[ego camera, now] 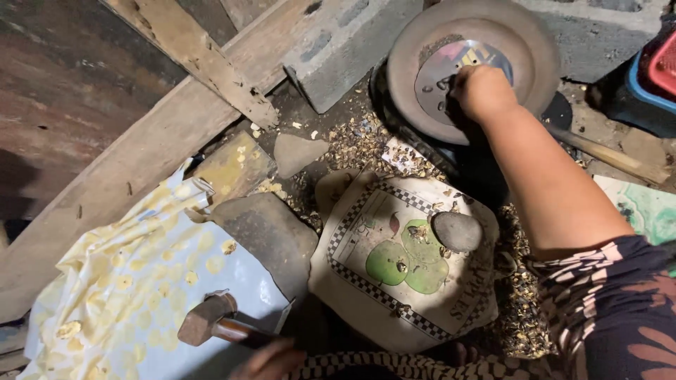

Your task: Cracking nuts manually using a wooden mallet and a stone on a ground-level workspace

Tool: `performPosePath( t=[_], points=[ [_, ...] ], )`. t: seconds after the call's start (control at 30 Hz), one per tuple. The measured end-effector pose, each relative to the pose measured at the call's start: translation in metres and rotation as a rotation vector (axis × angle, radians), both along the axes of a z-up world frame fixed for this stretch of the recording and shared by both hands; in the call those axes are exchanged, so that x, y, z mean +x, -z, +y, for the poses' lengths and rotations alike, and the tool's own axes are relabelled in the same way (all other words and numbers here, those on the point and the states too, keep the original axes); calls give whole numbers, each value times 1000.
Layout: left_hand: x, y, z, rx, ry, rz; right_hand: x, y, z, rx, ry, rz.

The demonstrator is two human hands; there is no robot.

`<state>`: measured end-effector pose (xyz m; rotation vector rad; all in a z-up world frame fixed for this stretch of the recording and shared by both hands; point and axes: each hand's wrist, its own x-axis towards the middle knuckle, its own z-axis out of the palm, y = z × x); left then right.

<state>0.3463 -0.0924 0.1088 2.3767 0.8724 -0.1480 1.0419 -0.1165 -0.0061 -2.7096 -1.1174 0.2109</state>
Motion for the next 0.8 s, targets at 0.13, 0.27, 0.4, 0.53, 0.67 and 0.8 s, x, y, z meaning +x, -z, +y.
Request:
performPosePath(
  t=[0.13,0.27,0.4,0.53,0.67,0.8],
  points=[
    [177,-124,31,-261,419,-197,7,-25,-28,428,388,504],
    [295,-74,6,-932,-314,-426,-46,-80,-50,763,314,1316],
    [327,54,-11,-2035,-677,-768,-201,-199,-77,445,-35,1196],
    [300,83,-37,-1993,-1070,-853,-234,-98,-121,308,-401,471],
    [282,109,-41,-587,-459,-592,-248,-43,-171,-72,-453,14],
    [261,136,-36,395,225,-636,-221,-28,-185,125,-161,387]
  ],
)
